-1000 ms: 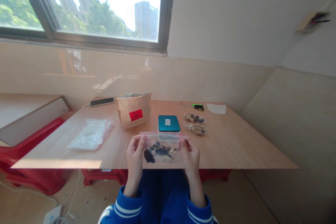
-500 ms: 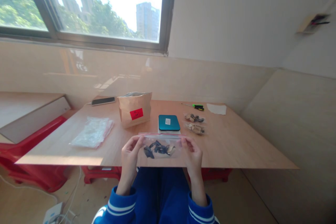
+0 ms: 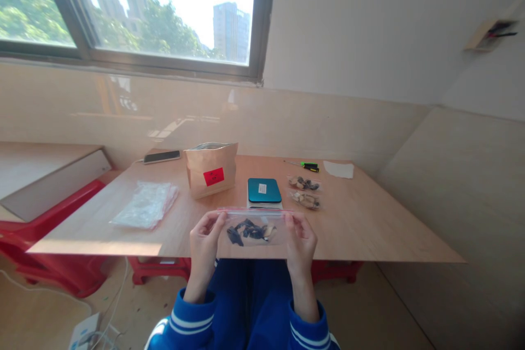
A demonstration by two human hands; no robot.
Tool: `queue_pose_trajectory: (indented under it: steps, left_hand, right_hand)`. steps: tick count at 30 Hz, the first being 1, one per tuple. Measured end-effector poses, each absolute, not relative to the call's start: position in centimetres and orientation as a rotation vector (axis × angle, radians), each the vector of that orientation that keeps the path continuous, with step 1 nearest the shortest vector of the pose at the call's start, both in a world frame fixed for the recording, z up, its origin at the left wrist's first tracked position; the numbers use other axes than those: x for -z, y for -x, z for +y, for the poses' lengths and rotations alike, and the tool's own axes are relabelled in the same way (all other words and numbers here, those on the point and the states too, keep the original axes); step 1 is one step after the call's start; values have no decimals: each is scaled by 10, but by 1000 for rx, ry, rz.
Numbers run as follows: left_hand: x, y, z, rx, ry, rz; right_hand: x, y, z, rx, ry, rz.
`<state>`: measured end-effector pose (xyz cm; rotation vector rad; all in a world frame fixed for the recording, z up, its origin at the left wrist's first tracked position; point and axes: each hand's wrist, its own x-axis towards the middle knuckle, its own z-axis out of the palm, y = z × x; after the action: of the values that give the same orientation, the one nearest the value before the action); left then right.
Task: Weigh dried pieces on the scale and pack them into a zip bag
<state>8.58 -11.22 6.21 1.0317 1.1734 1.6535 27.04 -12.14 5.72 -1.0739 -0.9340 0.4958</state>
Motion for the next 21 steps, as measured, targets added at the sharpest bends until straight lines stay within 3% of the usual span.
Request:
queue_pose_trajectory:
  steps: [9,16,21]
  left_hand:
    - [-72,-103,-120,-1664,-832,818]
    - [-65,-100,-118,-1623,-907,849]
    - [-61,-98,-116,-1601,-944,865]
  right_hand:
    - [-65,-249,-119,-741,882,-830]
    - [-57,-257,-115,-1025,867,-809]
    - [-53,-264,-116,-982,954,-880]
